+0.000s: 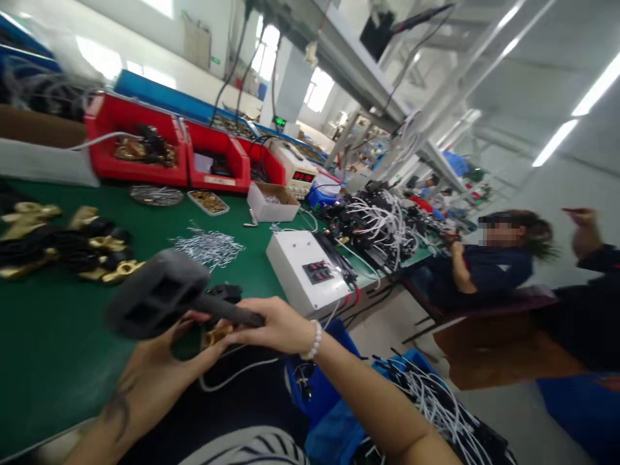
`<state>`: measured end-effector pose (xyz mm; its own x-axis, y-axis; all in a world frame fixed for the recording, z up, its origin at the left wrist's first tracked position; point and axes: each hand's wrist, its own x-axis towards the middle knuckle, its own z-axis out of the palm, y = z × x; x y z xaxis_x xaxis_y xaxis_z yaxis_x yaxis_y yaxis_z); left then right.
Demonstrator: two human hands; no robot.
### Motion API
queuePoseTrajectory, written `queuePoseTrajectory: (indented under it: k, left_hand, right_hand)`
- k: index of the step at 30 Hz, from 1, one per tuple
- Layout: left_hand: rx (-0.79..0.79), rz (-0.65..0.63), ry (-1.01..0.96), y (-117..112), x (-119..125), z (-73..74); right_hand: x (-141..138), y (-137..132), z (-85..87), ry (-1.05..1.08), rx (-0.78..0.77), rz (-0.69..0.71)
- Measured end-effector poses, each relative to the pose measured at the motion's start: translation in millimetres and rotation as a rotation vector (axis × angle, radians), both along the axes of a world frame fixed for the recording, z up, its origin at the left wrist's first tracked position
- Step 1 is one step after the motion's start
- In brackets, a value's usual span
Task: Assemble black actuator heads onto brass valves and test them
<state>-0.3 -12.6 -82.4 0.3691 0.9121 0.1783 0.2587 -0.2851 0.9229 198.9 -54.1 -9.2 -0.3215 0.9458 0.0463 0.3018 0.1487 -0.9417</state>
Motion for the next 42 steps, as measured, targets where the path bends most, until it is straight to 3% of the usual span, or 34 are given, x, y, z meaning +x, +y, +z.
queuePoseTrajectory:
  k: [4, 9, 13, 18, 20, 23, 29, 34, 39, 42]
  left_hand:
    - [0.137, -0.016, -0.096, -0.2, 7.0, 24.6]
    - [0.056, -0.069, -0.055, 0.3, 5.1, 23.1]
    - [0.085, -0.074, -0.049, 3.0, 2.2, 19.9]
    - [0.119, -0.081, -0.081, 4.2, 3.9, 22.5]
    - [0.115, -0.085, -0.080, 3.7, 4.1, 24.0]
    - [0.110, -0.085, -0.072, 3.1, 3.8, 25.5]
    - [0.138, -0.080, -0.089, 3.1, 3.9, 24.3]
    - [0.112, -0.087, -0.071, 3.3, 3.0, 23.1]
    - [0.162, -0.074, -0.087, 4.0, 5.4, 20.0]
    - [0.180, -0.076, -0.085, 4.1, 7.4, 16.8]
  right_hand:
    - [11.4, -19.2, 21.7, -0.061, 0.082, -0.255]
    - [26.0, -57.7, 45.4, -0.001, 0.055, -0.383]
    - [24.1, -77.4, 45.2, -0.136, 0.086, -0.556]
    - [21.8, -74.6, 44.9, -0.578, -0.031, -0.383]
    - [23.1, -73.6, 49.2, -0.502, -0.005, -0.389]
    - [23.6, -72.9, 52.2, -0.319, 0.064, -0.517]
    - [21.5, -66.8, 45.7, -0.678, -0.043, -0.395]
    - [24.0, -68.8, 47.4, -0.432, 0.137, -0.574]
    - [21.1, -63.6, 47.1, -0.701, 0.002, -0.373]
    - [22.6, -63.1, 51.8, -0.574, 0.086, -0.439]
